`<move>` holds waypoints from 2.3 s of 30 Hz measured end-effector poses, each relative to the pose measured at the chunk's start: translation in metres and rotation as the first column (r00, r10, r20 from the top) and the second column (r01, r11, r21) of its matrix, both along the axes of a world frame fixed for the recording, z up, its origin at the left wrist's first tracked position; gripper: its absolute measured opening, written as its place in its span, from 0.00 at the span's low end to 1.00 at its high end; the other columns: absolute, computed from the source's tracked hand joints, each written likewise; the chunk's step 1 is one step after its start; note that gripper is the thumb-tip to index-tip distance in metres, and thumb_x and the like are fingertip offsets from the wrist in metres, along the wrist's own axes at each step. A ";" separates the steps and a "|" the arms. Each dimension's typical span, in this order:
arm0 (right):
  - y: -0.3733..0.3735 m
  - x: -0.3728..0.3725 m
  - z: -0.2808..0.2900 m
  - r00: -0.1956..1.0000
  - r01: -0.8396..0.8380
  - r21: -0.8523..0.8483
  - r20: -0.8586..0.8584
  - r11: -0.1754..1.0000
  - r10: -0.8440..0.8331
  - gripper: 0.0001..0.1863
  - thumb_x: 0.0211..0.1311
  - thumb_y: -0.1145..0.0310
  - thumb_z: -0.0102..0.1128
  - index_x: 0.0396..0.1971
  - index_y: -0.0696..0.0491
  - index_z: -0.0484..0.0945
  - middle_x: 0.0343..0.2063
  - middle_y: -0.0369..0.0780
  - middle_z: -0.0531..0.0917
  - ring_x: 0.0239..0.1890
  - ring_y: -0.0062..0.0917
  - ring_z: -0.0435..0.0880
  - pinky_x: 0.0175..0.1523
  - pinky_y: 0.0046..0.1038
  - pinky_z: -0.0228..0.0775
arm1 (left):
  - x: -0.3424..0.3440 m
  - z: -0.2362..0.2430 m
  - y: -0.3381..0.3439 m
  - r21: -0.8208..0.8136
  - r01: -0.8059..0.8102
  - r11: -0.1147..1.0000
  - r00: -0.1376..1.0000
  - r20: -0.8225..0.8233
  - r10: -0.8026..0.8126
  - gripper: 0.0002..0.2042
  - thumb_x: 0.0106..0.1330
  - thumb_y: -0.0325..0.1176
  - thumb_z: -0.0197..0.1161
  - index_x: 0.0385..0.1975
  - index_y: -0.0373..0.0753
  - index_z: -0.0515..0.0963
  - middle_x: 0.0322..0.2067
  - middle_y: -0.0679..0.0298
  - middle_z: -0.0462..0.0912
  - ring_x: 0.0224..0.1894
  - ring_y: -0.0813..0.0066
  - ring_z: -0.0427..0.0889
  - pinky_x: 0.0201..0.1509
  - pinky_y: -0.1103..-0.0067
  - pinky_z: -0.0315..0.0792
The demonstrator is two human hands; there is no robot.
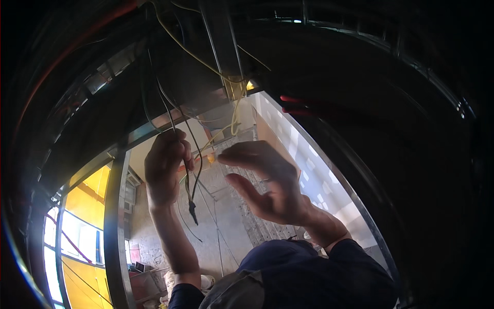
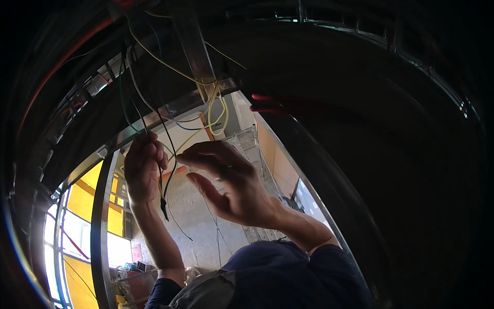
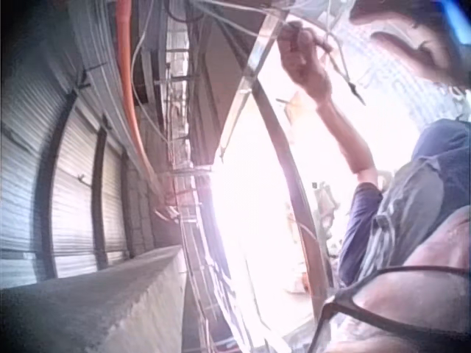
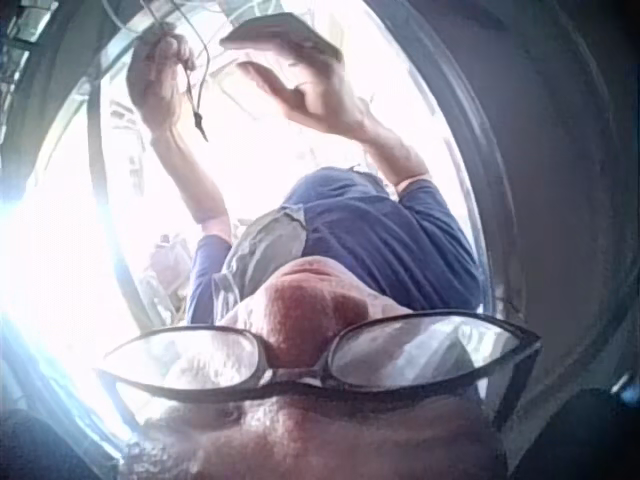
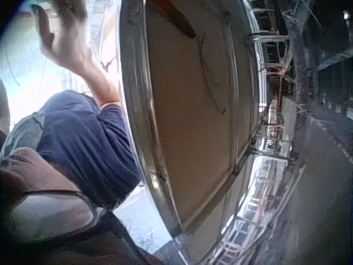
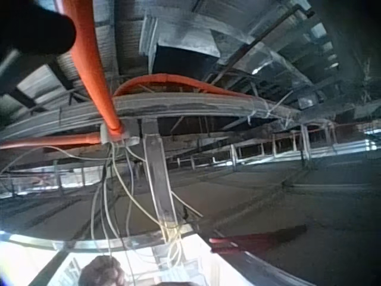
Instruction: The person puts on eyeglasses, removes tape and strips insulation from hanging wires using pliers and by hand, and arranges the wires in the ceiling frame.
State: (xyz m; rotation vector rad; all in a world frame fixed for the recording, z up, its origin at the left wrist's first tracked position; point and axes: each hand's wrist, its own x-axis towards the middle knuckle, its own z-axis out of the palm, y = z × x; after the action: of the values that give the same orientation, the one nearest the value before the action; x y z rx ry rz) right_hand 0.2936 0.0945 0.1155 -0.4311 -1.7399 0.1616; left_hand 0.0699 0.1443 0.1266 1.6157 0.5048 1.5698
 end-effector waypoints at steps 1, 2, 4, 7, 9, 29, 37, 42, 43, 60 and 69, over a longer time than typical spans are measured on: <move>-0.005 0.005 0.002 0.997 -0.058 -0.043 -0.061 0.997 0.055 0.19 0.56 0.81 0.67 0.49 0.57 0.80 0.49 0.44 0.81 0.48 0.30 0.83 0.53 0.30 0.75 | 0.004 -0.004 0.006 -0.002 0.014 1.000 1.000 -0.005 -0.014 0.10 0.69 0.25 0.58 0.48 0.30 0.74 0.26 0.63 0.75 0.26 0.75 0.75 0.32 0.77 0.72; -0.008 0.005 -0.005 0.967 -0.197 -0.138 -0.191 0.971 0.169 0.18 0.57 0.83 0.65 0.49 0.60 0.78 0.45 0.44 0.82 0.46 0.27 0.83 0.52 0.29 0.74 | 0.007 -0.006 0.006 0.042 0.006 0.999 1.000 -0.029 -0.005 0.12 0.69 0.24 0.59 0.50 0.30 0.74 0.27 0.62 0.76 0.26 0.74 0.75 0.33 0.77 0.72; -0.021 0.013 -0.010 0.955 -0.217 -0.177 -0.244 0.960 0.170 0.16 0.59 0.83 0.64 0.47 0.59 0.78 0.41 0.43 0.82 0.43 0.26 0.83 0.50 0.28 0.75 | 0.009 -0.012 0.009 0.092 0.050 0.995 0.998 -0.030 -0.048 0.14 0.69 0.23 0.59 0.53 0.30 0.74 0.28 0.61 0.78 0.28 0.74 0.77 0.34 0.77 0.73; -0.023 0.029 -0.015 0.970 -0.227 -0.203 -0.137 0.952 0.202 0.14 0.59 0.80 0.67 0.46 0.60 0.79 0.41 0.42 0.84 0.40 0.25 0.85 0.47 0.28 0.77 | 0.008 -0.012 0.010 0.097 0.032 0.995 0.999 -0.026 -0.030 0.11 0.72 0.24 0.57 0.52 0.30 0.74 0.26 0.62 0.77 0.26 0.79 0.75 0.30 0.82 0.70; -0.018 0.034 -0.026 0.979 -0.137 -0.359 0.096 0.923 0.182 0.14 0.59 0.78 0.69 0.45 0.59 0.80 0.40 0.42 0.85 0.39 0.25 0.86 0.46 0.27 0.77 | 0.005 -0.004 0.003 0.124 -0.013 0.992 0.996 -0.087 0.023 0.11 0.72 0.23 0.56 0.52 0.30 0.74 0.25 0.63 0.77 0.25 0.81 0.74 0.28 0.83 0.69; 0.107 -0.048 -0.115 0.945 0.166 -0.018 0.288 0.986 -0.154 0.33 0.57 0.76 0.69 0.63 0.43 0.70 0.60 0.41 0.71 0.57 0.44 0.70 0.62 0.42 0.67 | -0.031 0.021 -0.030 -0.019 -0.348 0.937 0.894 -0.308 0.325 0.12 0.73 0.32 0.53 0.47 0.31 0.75 0.11 0.70 0.69 0.11 0.89 0.58 0.17 0.84 0.49; 0.148 -0.026 -0.090 0.991 0.112 -0.426 -0.023 0.898 -0.134 0.43 0.55 0.60 0.75 0.68 0.51 0.60 0.60 0.49 0.71 0.69 0.45 0.63 0.71 0.47 0.56 | -0.036 0.005 -0.010 -0.064 -0.187 0.980 0.979 -0.088 0.181 0.12 0.74 0.37 0.58 0.47 0.34 0.76 0.11 0.73 0.63 0.10 0.90 0.54 0.15 0.84 0.45; 0.185 -0.018 -0.131 0.965 0.002 -0.272 0.254 0.962 0.070 0.28 0.61 0.58 0.69 0.60 0.46 0.70 0.58 0.40 0.76 0.70 0.43 0.61 0.73 0.47 0.52 | -0.026 -0.008 -0.005 -0.088 -0.100 0.991 0.995 0.002 0.101 0.13 0.75 0.39 0.56 0.45 0.33 0.75 0.13 0.73 0.63 0.12 0.90 0.54 0.15 0.86 0.48; 0.188 -0.017 -0.140 0.954 -0.053 -0.283 0.268 0.958 0.132 0.21 0.64 0.59 0.66 0.55 0.45 0.75 0.58 0.38 0.76 0.71 0.42 0.60 0.73 0.47 0.51 | -0.025 -0.010 -0.003 -0.116 -0.096 0.989 0.995 0.020 0.099 0.13 0.76 0.39 0.56 0.44 0.34 0.75 0.13 0.73 0.63 0.12 0.91 0.54 0.15 0.86 0.48; 0.180 -0.040 -0.171 0.995 -0.005 -0.100 0.096 0.995 0.015 0.39 0.65 0.71 0.64 0.72 0.49 0.53 0.55 0.43 0.79 0.62 0.42 0.75 0.68 0.42 0.64 | -0.039 -0.067 0.016 0.250 0.071 0.966 0.966 0.226 -0.130 0.30 0.74 0.54 0.54 0.59 0.30 0.69 0.34 0.59 0.76 0.37 0.75 0.75 0.45 0.74 0.64; 0.146 -0.035 -0.152 0.982 0.103 -0.275 0.183 0.956 -0.053 0.31 0.61 0.70 0.68 0.61 0.55 0.62 0.64 0.55 0.68 0.69 0.50 0.64 0.71 0.44 0.62 | -0.011 -0.095 0.040 0.519 0.069 0.852 0.994 -0.104 -0.018 0.38 0.70 0.63 0.51 0.64 0.33 0.63 0.54 0.53 0.78 0.59 0.60 0.76 0.70 0.63 0.61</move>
State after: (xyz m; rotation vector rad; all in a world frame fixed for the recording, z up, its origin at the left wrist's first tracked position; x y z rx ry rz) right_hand 0.2584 0.2407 -0.0366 -0.7425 -1.8745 0.3270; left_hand 0.0586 0.1847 0.0321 2.1000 0.0784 1.6932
